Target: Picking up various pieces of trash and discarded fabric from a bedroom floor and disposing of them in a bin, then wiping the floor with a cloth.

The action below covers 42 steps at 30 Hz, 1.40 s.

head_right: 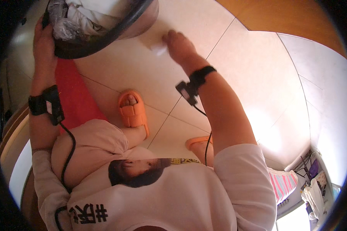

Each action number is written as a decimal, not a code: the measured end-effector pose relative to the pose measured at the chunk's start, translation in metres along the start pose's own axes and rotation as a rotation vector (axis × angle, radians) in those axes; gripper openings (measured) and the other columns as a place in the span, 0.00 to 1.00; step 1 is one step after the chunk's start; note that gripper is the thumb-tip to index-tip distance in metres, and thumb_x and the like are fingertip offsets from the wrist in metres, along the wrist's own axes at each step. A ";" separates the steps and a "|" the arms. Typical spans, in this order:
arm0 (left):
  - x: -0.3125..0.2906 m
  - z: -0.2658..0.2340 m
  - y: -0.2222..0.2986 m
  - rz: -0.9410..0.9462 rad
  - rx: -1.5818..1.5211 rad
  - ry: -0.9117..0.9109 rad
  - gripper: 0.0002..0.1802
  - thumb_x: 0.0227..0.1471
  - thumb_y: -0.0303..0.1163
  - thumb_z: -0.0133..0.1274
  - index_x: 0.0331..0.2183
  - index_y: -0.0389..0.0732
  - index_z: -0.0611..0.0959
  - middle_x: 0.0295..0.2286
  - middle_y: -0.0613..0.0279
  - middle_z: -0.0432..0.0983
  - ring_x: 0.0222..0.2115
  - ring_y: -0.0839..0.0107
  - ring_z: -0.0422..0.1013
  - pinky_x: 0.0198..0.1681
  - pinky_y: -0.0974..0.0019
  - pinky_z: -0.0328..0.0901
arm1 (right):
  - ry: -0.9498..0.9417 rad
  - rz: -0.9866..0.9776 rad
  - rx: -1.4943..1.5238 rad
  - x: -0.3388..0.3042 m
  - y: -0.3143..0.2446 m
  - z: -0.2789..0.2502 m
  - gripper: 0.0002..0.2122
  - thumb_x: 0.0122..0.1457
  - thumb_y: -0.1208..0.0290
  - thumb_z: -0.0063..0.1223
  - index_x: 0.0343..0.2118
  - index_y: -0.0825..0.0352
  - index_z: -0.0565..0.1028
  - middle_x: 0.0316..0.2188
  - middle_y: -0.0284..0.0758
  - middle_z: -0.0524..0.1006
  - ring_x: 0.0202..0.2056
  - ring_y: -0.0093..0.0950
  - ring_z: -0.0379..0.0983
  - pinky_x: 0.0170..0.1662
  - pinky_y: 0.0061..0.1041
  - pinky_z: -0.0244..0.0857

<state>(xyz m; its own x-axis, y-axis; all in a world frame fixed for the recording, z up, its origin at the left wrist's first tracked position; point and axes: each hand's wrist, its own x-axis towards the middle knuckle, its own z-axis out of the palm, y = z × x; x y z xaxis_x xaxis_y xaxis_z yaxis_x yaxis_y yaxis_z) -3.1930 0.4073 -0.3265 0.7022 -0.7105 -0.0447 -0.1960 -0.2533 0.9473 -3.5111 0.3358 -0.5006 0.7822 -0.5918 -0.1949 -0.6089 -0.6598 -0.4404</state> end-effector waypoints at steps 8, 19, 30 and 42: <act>-0.007 0.002 0.003 0.035 -0.014 -0.054 0.24 0.54 0.29 0.40 0.54 0.37 0.63 0.46 0.53 0.67 0.44 0.65 0.66 0.47 0.66 0.61 | -0.087 0.040 0.297 -0.092 0.000 0.000 0.10 0.46 0.82 0.47 0.34 0.68 0.73 0.36 0.38 0.71 0.40 0.35 0.69 0.40 0.31 0.67; -0.005 0.008 0.008 -0.022 -0.070 0.013 0.25 0.53 0.31 0.44 0.53 0.38 0.65 0.46 0.55 0.68 0.43 0.67 0.67 0.46 0.67 0.61 | 0.129 0.499 0.527 -0.121 -0.010 0.014 0.17 0.43 0.73 0.57 0.40 0.63 0.72 0.37 0.40 0.71 0.37 0.36 0.71 0.40 0.30 0.67; -0.006 0.005 0.005 0.006 -0.035 -0.005 0.24 0.53 0.31 0.44 0.53 0.38 0.65 0.45 0.56 0.68 0.43 0.68 0.66 0.47 0.68 0.60 | 0.139 0.475 0.313 -0.074 -0.024 0.021 0.11 0.43 0.67 0.57 0.31 0.63 0.73 0.32 0.37 0.72 0.35 0.39 0.70 0.37 0.35 0.65; 0.043 -0.020 -0.048 0.106 -0.761 -0.116 0.22 0.51 0.27 0.41 0.49 0.35 0.68 0.43 0.56 0.69 0.44 0.67 0.65 0.49 0.69 0.58 | 0.397 0.619 1.041 -0.095 0.013 -0.006 0.05 0.47 0.80 0.55 0.24 0.69 0.69 0.21 0.32 0.73 0.24 0.21 0.71 0.27 0.21 0.65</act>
<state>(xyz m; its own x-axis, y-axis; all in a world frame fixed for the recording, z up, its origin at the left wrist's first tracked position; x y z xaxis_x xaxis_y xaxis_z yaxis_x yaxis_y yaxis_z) -3.1398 0.4019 -0.3678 0.6220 -0.7803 0.0652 0.2954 0.3109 0.9034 -3.5941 0.3805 -0.4822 0.2033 -0.8854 -0.4181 -0.3247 0.3418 -0.8819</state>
